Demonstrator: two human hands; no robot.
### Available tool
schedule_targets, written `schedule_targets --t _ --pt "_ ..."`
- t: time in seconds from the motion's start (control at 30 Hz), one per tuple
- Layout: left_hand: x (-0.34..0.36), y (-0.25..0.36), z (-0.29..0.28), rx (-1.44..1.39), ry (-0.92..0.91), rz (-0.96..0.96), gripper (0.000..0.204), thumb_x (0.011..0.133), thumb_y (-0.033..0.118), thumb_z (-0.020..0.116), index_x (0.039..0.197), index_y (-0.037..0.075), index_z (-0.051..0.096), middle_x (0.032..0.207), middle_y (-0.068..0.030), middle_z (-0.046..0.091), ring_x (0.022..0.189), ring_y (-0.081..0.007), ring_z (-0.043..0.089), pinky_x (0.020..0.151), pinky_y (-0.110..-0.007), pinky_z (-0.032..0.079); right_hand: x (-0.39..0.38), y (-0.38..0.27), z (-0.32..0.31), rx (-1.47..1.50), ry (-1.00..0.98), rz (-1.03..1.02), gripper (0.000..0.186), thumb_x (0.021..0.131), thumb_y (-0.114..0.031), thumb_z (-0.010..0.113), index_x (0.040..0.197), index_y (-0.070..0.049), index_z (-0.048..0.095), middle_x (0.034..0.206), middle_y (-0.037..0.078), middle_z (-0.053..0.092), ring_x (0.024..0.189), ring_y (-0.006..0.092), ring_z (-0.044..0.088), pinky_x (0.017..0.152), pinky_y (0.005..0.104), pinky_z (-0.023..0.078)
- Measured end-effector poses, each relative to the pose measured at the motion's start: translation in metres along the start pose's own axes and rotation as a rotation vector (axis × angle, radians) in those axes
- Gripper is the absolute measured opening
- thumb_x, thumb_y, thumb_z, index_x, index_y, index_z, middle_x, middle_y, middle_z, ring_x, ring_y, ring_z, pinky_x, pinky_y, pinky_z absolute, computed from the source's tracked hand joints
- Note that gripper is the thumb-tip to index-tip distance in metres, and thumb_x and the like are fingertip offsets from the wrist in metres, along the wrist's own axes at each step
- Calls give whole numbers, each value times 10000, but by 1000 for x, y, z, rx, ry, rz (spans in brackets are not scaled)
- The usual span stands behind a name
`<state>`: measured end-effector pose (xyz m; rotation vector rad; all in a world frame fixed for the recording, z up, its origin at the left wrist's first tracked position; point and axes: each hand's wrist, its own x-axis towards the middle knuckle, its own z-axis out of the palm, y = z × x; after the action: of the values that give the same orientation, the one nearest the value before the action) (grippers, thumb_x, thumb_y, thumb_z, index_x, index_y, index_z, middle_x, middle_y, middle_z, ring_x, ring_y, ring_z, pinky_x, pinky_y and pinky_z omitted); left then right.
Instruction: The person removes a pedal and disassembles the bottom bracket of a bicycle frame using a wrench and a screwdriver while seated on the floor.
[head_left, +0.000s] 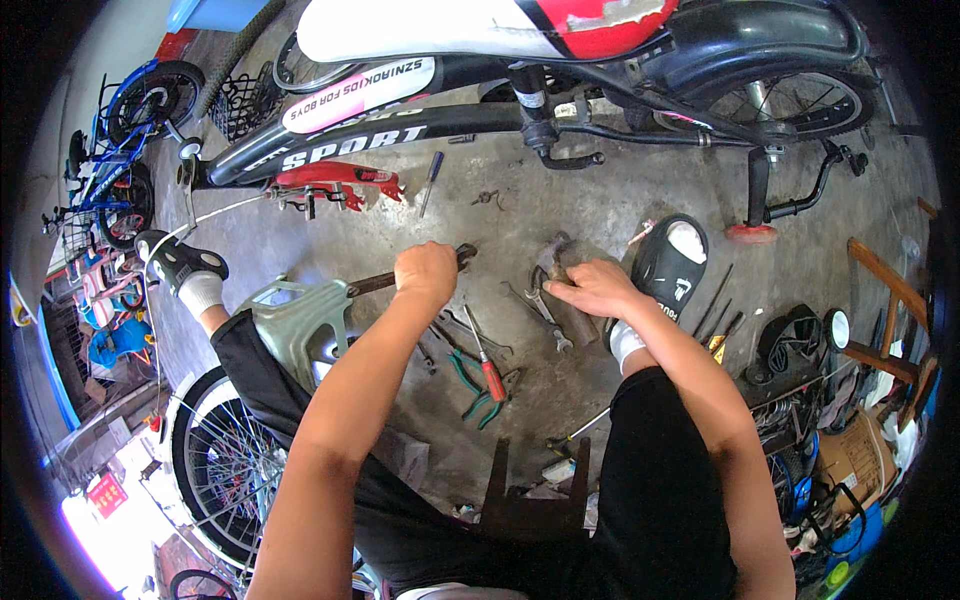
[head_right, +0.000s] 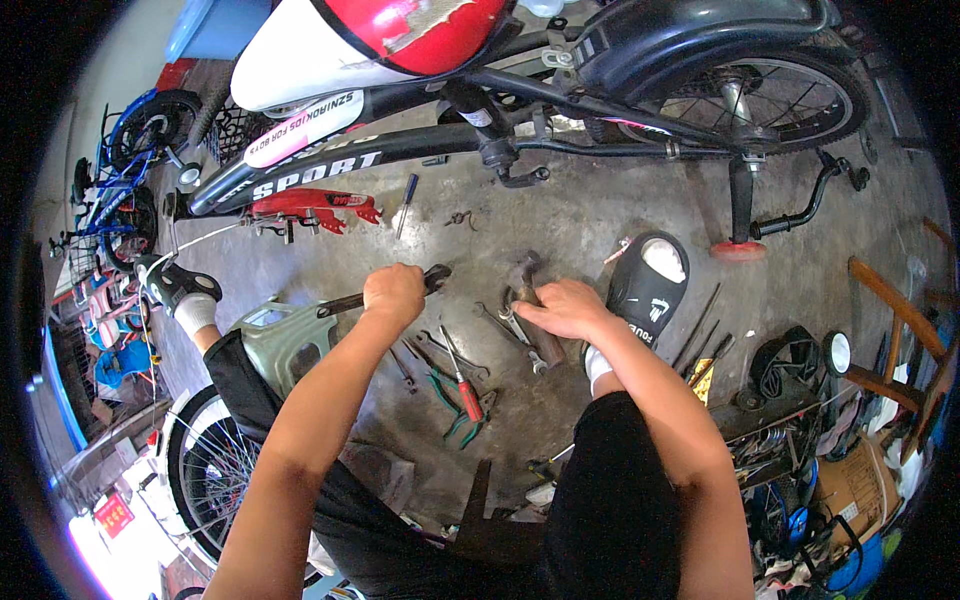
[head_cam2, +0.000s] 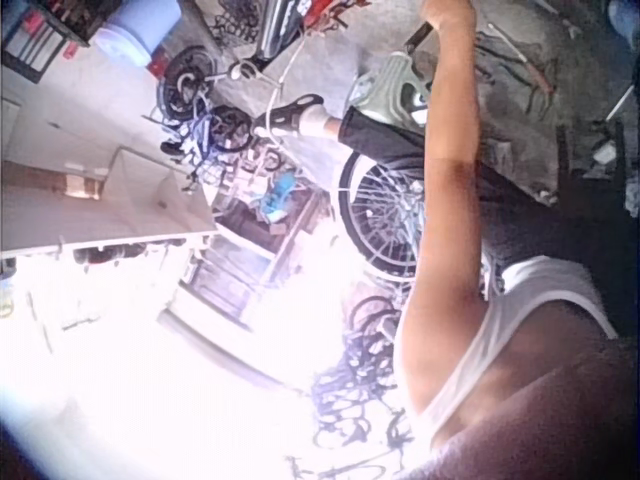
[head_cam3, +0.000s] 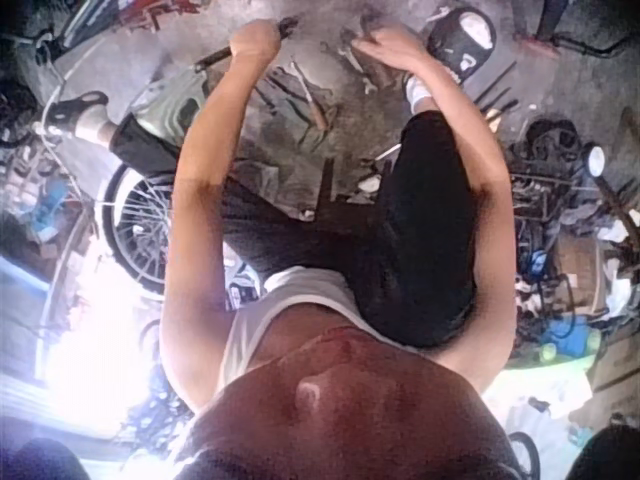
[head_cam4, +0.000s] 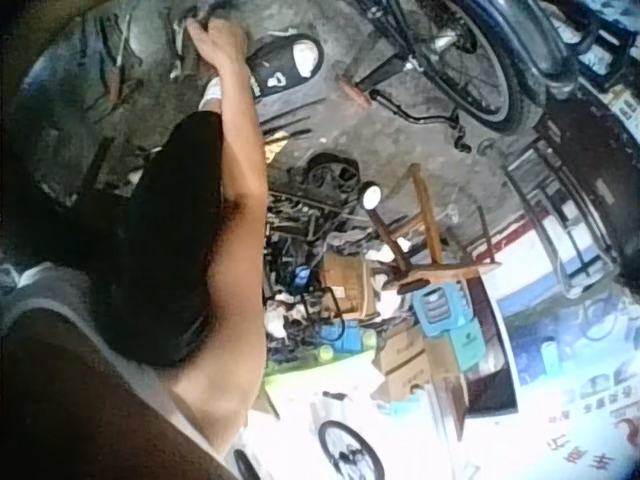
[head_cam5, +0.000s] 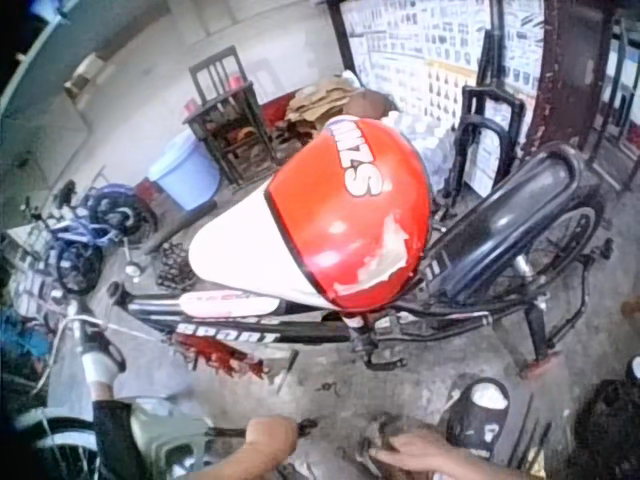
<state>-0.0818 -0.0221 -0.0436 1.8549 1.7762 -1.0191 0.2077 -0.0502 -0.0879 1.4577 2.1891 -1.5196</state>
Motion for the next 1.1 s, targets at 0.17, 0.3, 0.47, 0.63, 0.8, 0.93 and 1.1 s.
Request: schedule_targets --t 0.17,0.3,0.47,0.63,0.8,0.93,1.1 --pt "-15 23 25 -24 32 -84 199 991 148 546 1087 23 668 1022 -197 768 993 -361 755 822 -453 604 -8 -15 -9 -198 206 33 459 1028 -425 527 912 -13 689 895 234 721 916 426 697 818 514 554" --pt "-11 36 29 0 30 -132 228 998 187 558 1120 21 655 1052 -176 770 997 -336 758 789 -503 605 -22 -22 -23 -57 451 -130 338 1001 -375 588 963 -48 663 852 196 720 841 437 696 758 550 548" --pt "-16 40 27 3 53 -97 257 998 210 568 1151 20 648 1103 -165 764 999 -338 757 781 -551 600 -22 -40 -65 -28 215 -20 496 994 -523 572 972 -38 672 863 214 721 830 432 700 748 531 546" --pt "-16 39 27 37 61 -86 251 995 204 564 1138 19 658 1121 -173 757 996 -343 756 770 -562 601 26 -51 -80 433 512 119 643 929 -639 619 871 -1 684 698 146 685 671 331 687 655 446 519" --pt "-11 41 31 -9 26 -179 254 1001 203 543 1131 14 652 1073 -183 766 995 -357 755 770 -563 603 74 -59 -50 828 736 218 458 919 -462 703 789 -24 673 580 33 611 515 159 601 535 346 466" --pt "-9 32 38 -31 42 -153 241 1003 191 530 1114 16 653 1030 -194 769 953 -371 762 762 -535 613 95 -67 -40 955 916 123 265 931 -293 749 948 -41 668 684 -18 591 517 86 531 469 273 429" --pt "-6 36 33 -10 14 -150 237 1008 204 534 1110 24 650 1025 -187 771 940 -356 767 751 -507 613 99 -68 -45 1094 856 81 203 945 -250 728 900 -66 657 695 -14 605 531 75 528 473 266 410"
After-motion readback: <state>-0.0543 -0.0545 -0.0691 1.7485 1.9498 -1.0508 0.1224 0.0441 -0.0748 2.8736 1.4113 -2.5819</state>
